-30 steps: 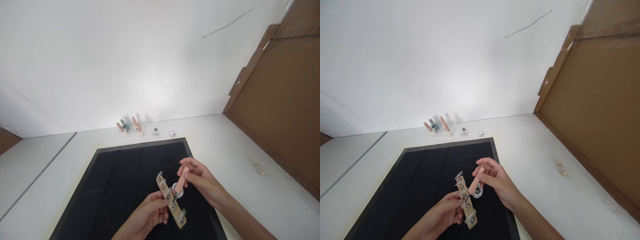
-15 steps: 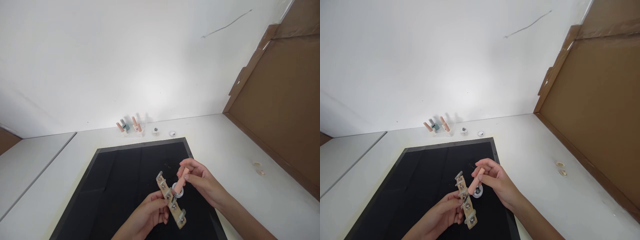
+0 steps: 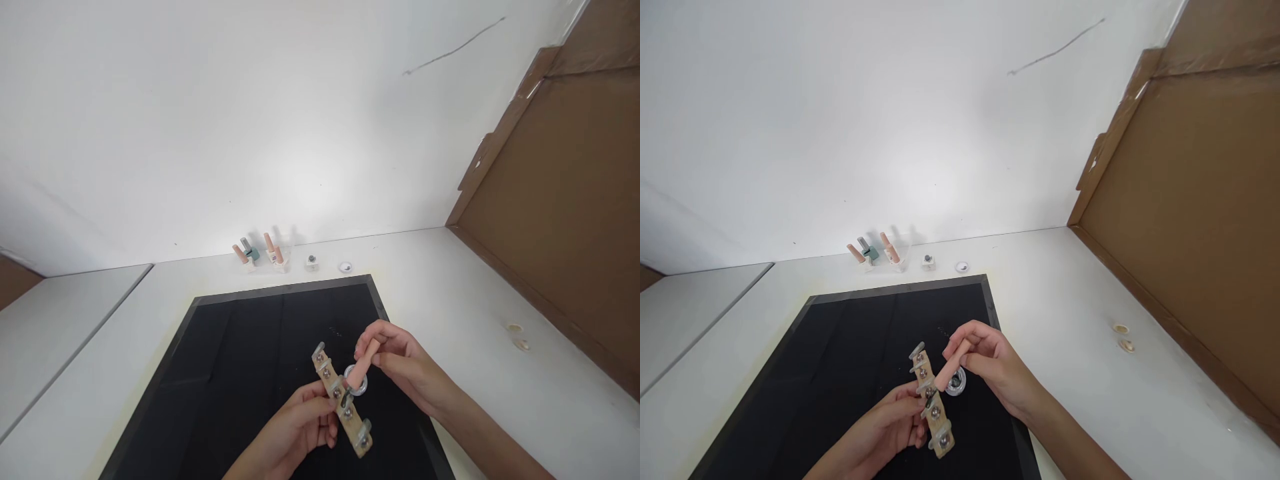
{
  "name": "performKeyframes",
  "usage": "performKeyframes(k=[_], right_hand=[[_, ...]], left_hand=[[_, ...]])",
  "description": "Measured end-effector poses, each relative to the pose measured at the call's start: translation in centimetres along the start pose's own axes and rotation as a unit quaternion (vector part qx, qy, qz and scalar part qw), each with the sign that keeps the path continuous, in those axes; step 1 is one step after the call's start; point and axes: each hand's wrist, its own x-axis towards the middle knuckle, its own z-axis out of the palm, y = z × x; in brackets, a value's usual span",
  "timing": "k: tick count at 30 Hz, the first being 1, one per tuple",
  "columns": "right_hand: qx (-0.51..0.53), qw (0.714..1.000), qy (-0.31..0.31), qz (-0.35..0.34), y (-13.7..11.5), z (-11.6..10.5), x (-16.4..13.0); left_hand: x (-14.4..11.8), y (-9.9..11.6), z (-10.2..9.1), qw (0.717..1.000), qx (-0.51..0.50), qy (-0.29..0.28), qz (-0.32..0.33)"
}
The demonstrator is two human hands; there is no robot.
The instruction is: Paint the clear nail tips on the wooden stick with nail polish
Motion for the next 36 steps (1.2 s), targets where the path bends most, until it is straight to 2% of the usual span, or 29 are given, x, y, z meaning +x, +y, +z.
performKeyframes(k=[12,36], right_hand=[[0.005,1.000,-0.004,0.005,0.30,-0.23,0.03],[0.098,0.995,-0.017,-0.018,0.19,0.11,0.27]], left_hand=[[0.09,0.17,0.11,1.000,-0.001,0.007,-0.006],[0.08,0.08,-0.08,1.000,-0.001,-0.001,-0.004]])
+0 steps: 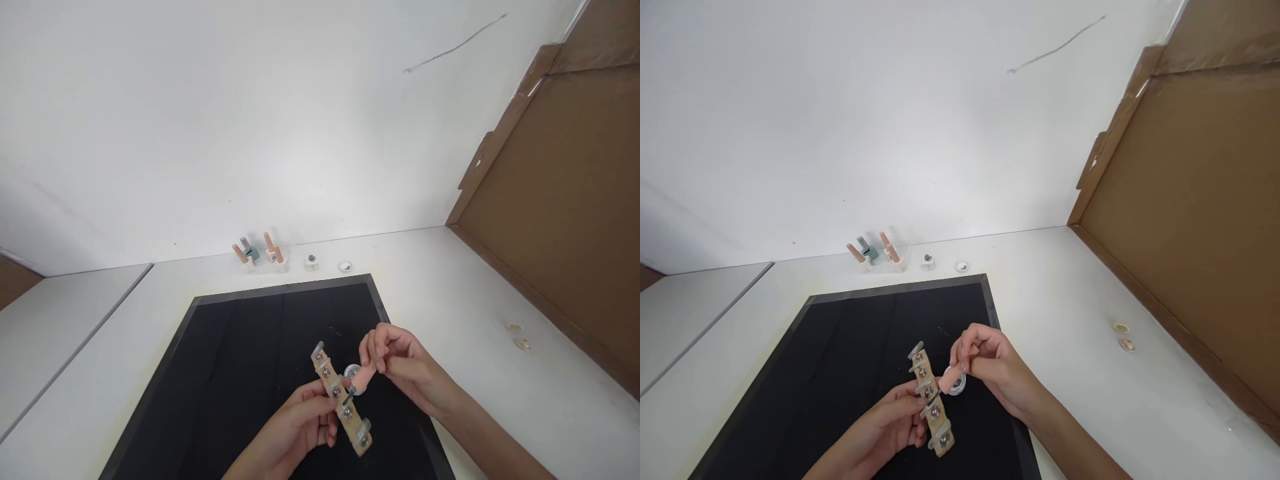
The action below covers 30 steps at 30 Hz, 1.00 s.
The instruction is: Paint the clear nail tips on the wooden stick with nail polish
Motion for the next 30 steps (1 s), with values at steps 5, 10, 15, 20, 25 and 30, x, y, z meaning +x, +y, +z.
performKeyframes(k=[5,10,15,20,25,30], right_hand=[[-0.004,1.000,0.004,0.002,-0.08,-0.03,-0.02],[-0.011,1.000,0.011,0.002,-0.06,-0.06,-0.01],[-0.009,1.000,0.010,-0.006,0.01,-0.19,0.06],[0.003,1.000,0.016,-0.014,-0.07,-0.12,0.06],[0.001,0.998,0.063,-0.016,-0.30,-0.03,0.05],[-0.079,0.990,0.112,-0.029,-0.01,-0.12,0.28]], left_hand=[[-0.01,-0.11,-0.02,1.000,0.000,0.001,0.001],[0.09,-0.07,-0.07,1.000,-0.002,0.009,0.001],[-0.01,0.13,0.17,1.000,0.003,0.015,-0.004],[-0.09,0.14,0.19,1.000,0.002,0.013,-0.004],[-0.21,0.14,0.19,1.000,0.005,0.020,-0.006],[-0.16,0.06,0.12,1.000,0.008,0.005,-0.005]])
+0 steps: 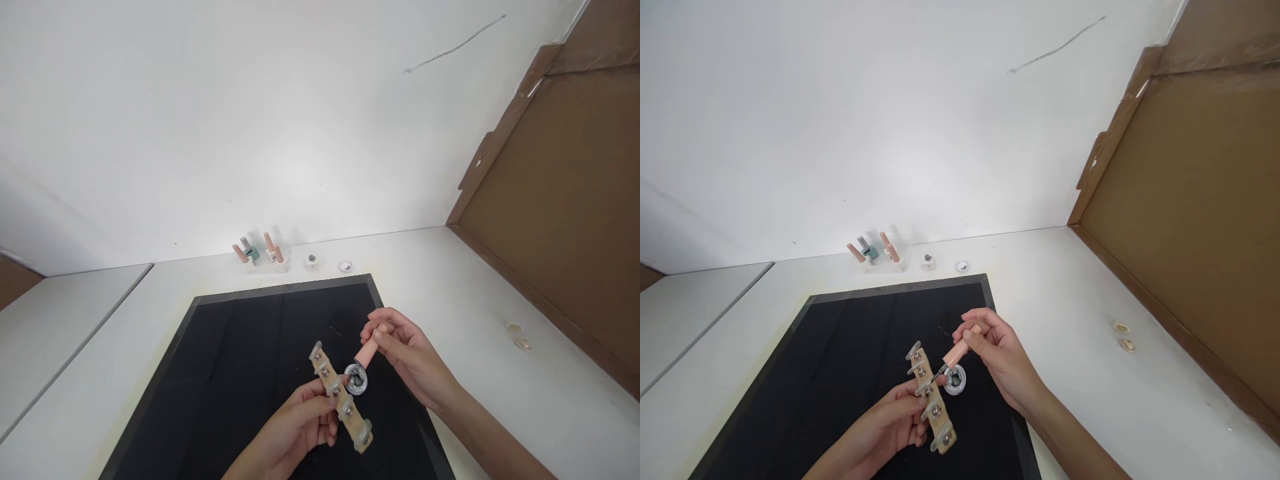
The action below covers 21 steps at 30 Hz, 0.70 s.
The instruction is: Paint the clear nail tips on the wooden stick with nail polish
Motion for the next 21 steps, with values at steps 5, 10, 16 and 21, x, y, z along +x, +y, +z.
performKeyframes(k=[5,10,16,21], right_hand=[[-0.133,0.988,0.022,-0.069,0.48,0.26,-0.28],[-0.161,0.982,-0.009,-0.096,0.66,0.07,-0.86],[-0.190,0.972,-0.047,-0.129,0.71,0.00,-0.98],[-0.221,0.965,-0.039,-0.138,0.50,0.23,-0.86]], left_hand=[[0.09,-0.12,-0.02,1.000,0.026,0.000,0.013],[-0.02,0.09,0.12,1.000,0.026,0.005,0.007],[0.06,0.21,0.21,1.000,0.022,0.004,0.009],[0.13,0.13,0.18,1.000,0.023,0.007,0.009]])
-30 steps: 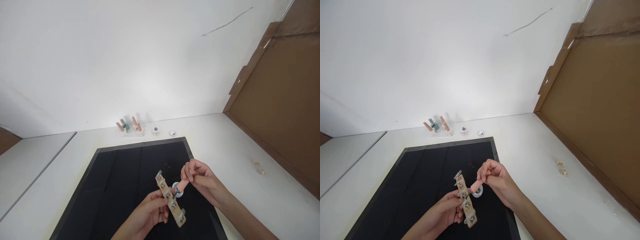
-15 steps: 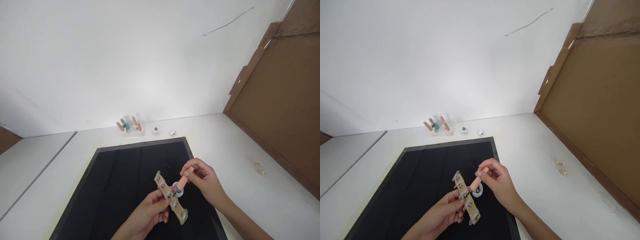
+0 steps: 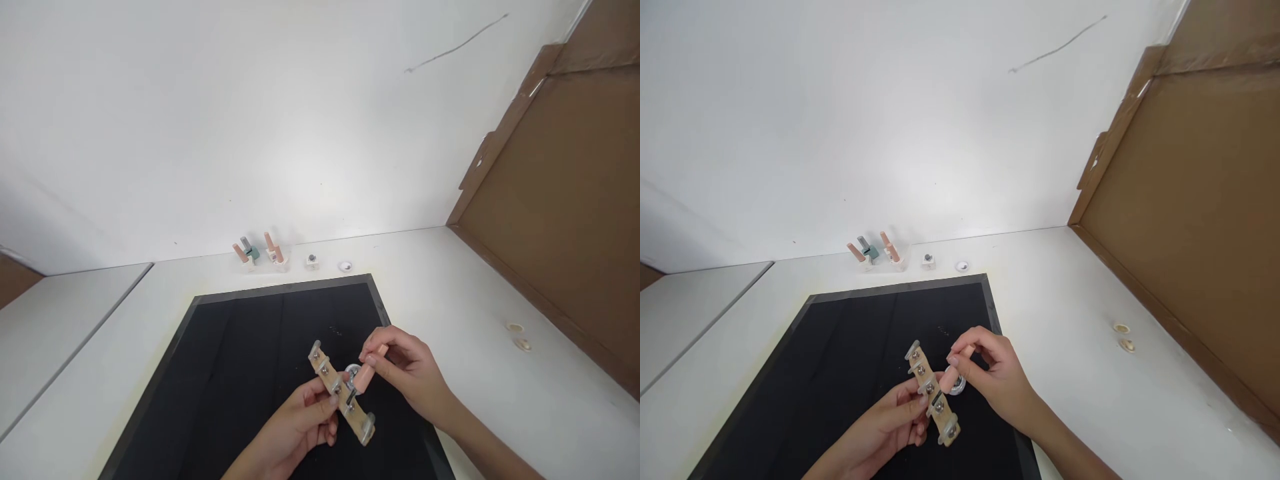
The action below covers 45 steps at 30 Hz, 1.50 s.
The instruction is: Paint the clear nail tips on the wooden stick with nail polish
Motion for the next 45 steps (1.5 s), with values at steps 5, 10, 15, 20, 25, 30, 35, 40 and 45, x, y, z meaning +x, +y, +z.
performKeyframes(k=[5,10,15,20,25,30,35,40,45], right_hand=[[-0.005,0.999,0.031,0.012,0.08,0.11,0.12],[0.007,0.997,0.073,0.011,0.07,0.03,0.12],[0.031,0.999,0.036,0.012,0.00,-0.10,0.03],[0.038,0.999,-0.003,0.008,-0.16,0.00,0.06],[0.017,1.000,0.017,0.013,-0.26,-0.02,0.24],[0.018,0.997,0.069,0.012,0.09,-0.12,0.44],[0.051,0.998,0.042,0.007,0.11,-0.24,0.32],[0.068,0.998,0.004,0.004,0.24,-0.21,0.12],[0.091,0.995,-0.026,0.004,0.32,0.00,0.07]], left_hand=[[-0.15,0.07,0.00,1.000,-0.004,0.000,-0.001],[-0.28,0.08,-0.07,1.000,-0.009,0.008,-0.004],[-0.27,0.04,-0.13,1.000,-0.009,0.002,0.000],[-0.23,0.06,-0.05,1.000,-0.014,-0.003,0.000],[-0.24,-0.05,-0.16,1.000,-0.014,0.000,0.000],[-0.21,-0.21,-0.33,1.000,-0.018,0.000,-0.002],[-0.29,-0.08,-0.19,1.000,-0.014,0.002,-0.002],[-0.26,-0.08,-0.25,1.000,-0.012,-0.006,0.003],[-0.14,-0.02,-0.19,1.000,-0.009,-0.008,-0.001]])
